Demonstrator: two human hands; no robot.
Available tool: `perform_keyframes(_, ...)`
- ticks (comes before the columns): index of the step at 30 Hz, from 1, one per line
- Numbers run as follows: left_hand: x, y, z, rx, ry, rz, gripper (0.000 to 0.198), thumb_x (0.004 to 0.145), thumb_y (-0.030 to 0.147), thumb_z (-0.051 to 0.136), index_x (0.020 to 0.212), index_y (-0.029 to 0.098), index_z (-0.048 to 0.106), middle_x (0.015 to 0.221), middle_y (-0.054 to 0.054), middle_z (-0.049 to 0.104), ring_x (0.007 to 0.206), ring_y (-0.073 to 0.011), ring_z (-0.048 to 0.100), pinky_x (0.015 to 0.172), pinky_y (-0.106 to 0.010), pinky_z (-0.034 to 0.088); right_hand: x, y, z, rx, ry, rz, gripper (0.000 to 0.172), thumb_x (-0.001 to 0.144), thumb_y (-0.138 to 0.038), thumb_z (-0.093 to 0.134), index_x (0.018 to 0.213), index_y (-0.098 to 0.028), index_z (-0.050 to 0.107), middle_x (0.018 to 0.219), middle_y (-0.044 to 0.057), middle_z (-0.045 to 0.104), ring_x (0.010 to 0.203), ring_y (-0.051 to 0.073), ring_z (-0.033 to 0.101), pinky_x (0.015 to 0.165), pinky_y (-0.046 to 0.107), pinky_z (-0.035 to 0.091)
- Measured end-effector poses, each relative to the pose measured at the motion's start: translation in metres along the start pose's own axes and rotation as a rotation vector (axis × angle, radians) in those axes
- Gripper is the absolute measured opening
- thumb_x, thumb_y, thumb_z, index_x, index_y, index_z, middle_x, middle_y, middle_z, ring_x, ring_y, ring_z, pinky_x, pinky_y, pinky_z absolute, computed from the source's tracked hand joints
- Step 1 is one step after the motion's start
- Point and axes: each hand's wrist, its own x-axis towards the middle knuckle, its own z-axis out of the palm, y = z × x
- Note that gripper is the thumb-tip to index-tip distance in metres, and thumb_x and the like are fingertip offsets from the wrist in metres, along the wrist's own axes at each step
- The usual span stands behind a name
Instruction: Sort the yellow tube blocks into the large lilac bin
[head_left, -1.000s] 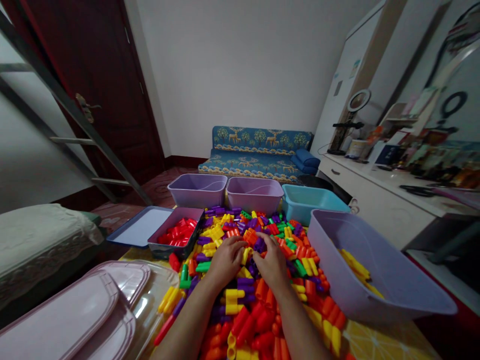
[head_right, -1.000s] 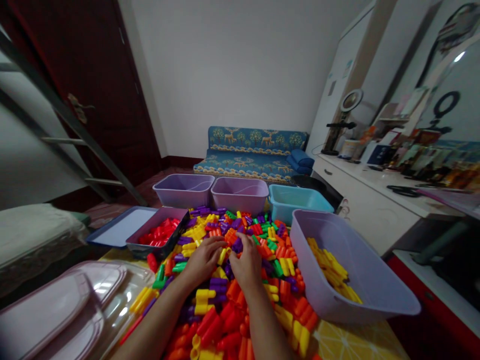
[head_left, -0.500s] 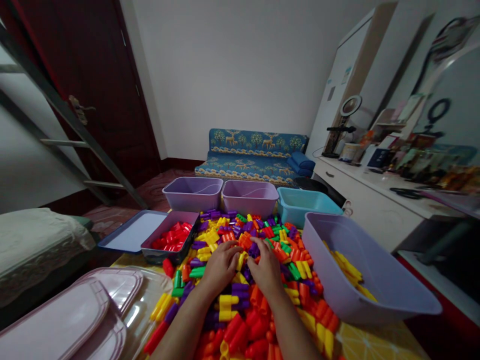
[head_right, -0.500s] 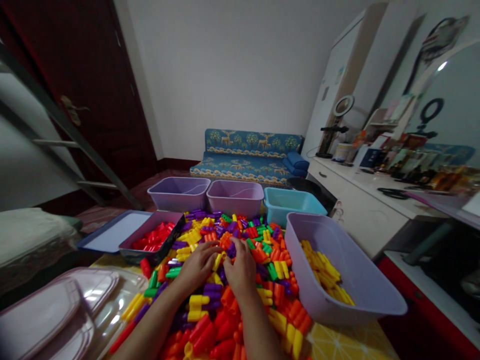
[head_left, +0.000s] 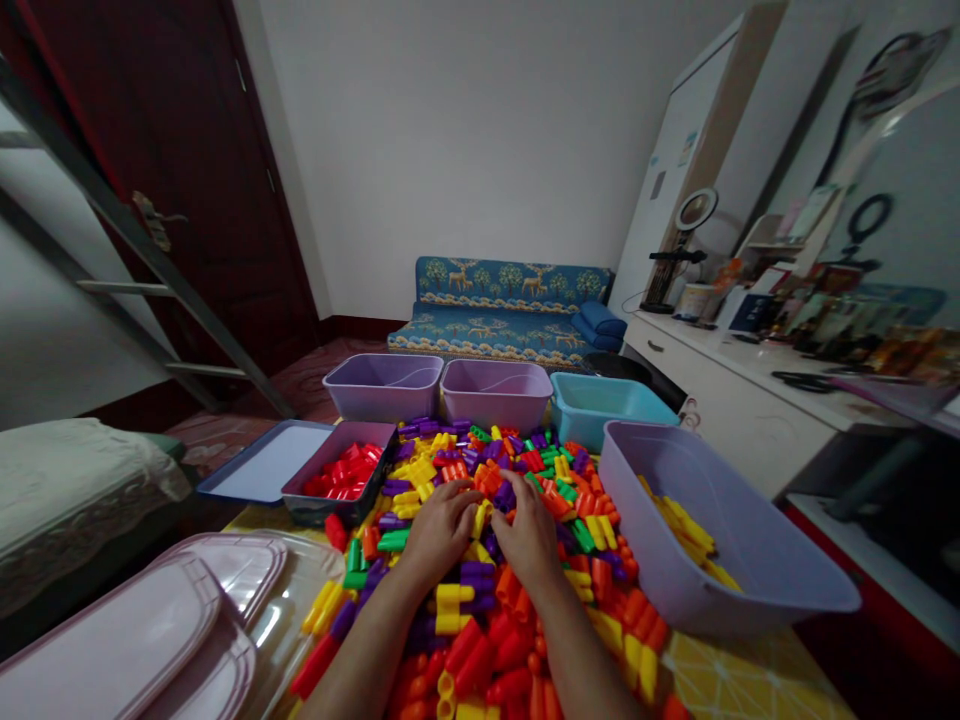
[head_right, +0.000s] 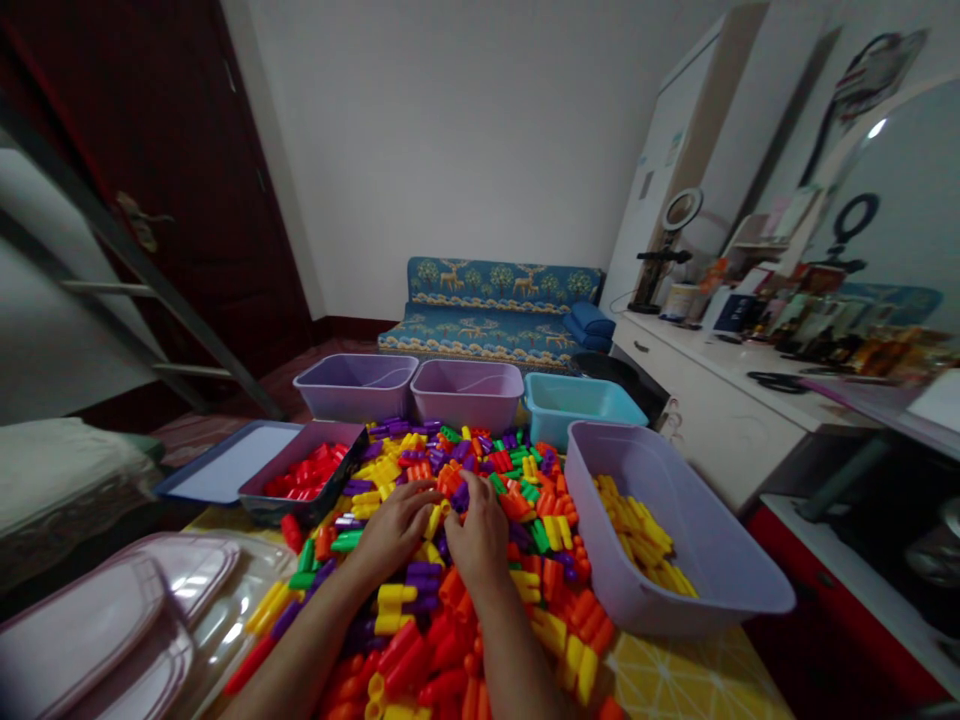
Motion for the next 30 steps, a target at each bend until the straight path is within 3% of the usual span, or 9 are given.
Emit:
perform_keyframes(4,0.000,0.001,0.000,0.011,-0.001,0.009,0.035,0.090,0.024,0.042,0.109,0.021,0.070,0.119,-0.009,0.064,0.112,-0.0238,0.058,0.100,-0.041,0.045,0.000,-0.001,0.000,-0.011,0.018,-0.016,0.050,0.073,-0.010,0.055,0.123,-0.018,0.057,0.121,0.012,0.060,0.115,0.027,0.057,0.097,0.041,0.047)
perform_keyframes(10,0.000,0.000,0.000,0.021,-0.015,0.015,0.036,0.090,0.023,0.041,0.111,0.020,0.070,0.119,-0.009,0.064,0.112,-0.0240,0.057,0.100,-0.040,0.043,0.002,0.003,0.000,0.075,0.042,-0.030,0.036,0.082,-0.026,0.054,0.117,-0.017,0.060,0.115,0.012,0.063,0.109,0.026,0.058,0.096,0.043,0.047)
perform_keyframes(14,0.000,-0.001,0.001,0.029,-0.015,0.021,0.036,0.091,0.025,0.040,0.111,0.020,0.070,0.120,-0.009,0.063,0.112,-0.0233,0.057,0.101,-0.039,0.043,0.005,0.005,-0.003,0.154,0.030,0.002,0.035,0.081,-0.025,0.052,0.114,-0.017,0.061,0.113,0.012,0.064,0.106,0.024,0.060,0.094,0.041,0.047)
perform_keyframes(22,0.000,-0.001,0.002,0.022,0.009,0.022,0.035,0.091,0.024,0.041,0.110,0.021,0.070,0.118,-0.009,0.064,0.111,-0.0228,0.057,0.100,-0.039,0.043,0.006,0.007,-0.021,0.044,-0.204,-0.043,0.050,0.069,-0.015,0.060,0.118,-0.022,0.061,0.117,0.009,0.061,0.110,0.023,0.058,0.099,0.039,0.044)
perform_keyframes(30,0.000,-0.005,0.006,-0.017,0.027,0.039,0.033,0.088,0.021,0.045,0.112,0.019,0.067,0.117,-0.010,0.063,0.109,-0.0244,0.058,0.097,-0.040,0.046,0.008,0.010,-0.014,0.219,0.003,0.044,0.022,0.068,-0.016,0.056,0.089,-0.019,0.063,0.086,0.003,0.066,0.079,0.018,0.063,0.080,0.034,0.051)
